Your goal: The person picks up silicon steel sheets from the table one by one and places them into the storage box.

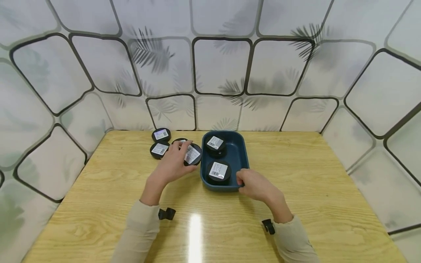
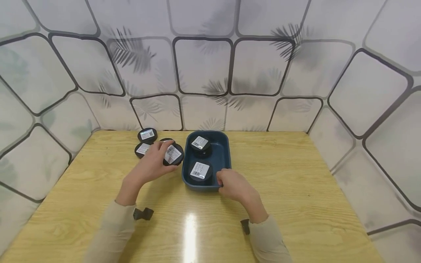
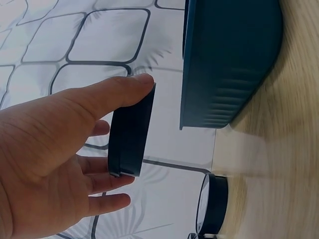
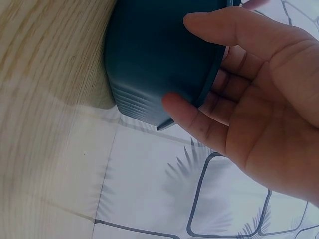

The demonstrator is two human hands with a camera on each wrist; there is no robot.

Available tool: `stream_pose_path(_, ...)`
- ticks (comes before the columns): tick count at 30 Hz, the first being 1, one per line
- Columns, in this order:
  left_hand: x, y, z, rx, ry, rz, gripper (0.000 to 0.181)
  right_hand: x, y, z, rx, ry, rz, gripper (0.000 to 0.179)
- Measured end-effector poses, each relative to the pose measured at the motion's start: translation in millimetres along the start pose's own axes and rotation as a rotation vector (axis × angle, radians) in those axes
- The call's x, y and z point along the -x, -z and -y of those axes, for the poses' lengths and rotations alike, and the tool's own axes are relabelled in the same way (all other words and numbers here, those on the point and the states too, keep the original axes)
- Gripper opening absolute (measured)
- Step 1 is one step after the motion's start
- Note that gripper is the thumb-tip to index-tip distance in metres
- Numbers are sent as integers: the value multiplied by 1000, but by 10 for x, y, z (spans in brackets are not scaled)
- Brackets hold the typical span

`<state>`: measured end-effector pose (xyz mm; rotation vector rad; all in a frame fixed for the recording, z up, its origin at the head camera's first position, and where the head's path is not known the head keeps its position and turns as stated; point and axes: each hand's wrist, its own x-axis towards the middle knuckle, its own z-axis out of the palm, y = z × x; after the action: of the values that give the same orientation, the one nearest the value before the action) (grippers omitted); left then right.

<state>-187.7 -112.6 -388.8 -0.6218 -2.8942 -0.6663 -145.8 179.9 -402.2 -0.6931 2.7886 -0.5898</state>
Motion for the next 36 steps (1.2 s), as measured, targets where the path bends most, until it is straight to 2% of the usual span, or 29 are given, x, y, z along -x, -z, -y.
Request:
stream_pose_path(6, -93, -24, -37, 41, -14, 8, 89, -1, -4, 1, 10, 6, -7, 22)
stream_pose_path(17, -250, -92, -87, 57, -13, 23, 87, 6, -14, 18, -2, 2, -2, 20)
stream_pose_path(23, -362, -121, -123, 114, 11, -16, 84, 6, 8, 0, -3, -5, -4, 18)
stream_pose_path(28, -418, -166, -150, 163, 0, -53, 83, 1, 9, -7, 2, -2, -2, 19)
stream_pose_path(36, -491, -264, -124, 195, -14, -60, 82, 7, 5, 10, 3, -18, 0, 19)
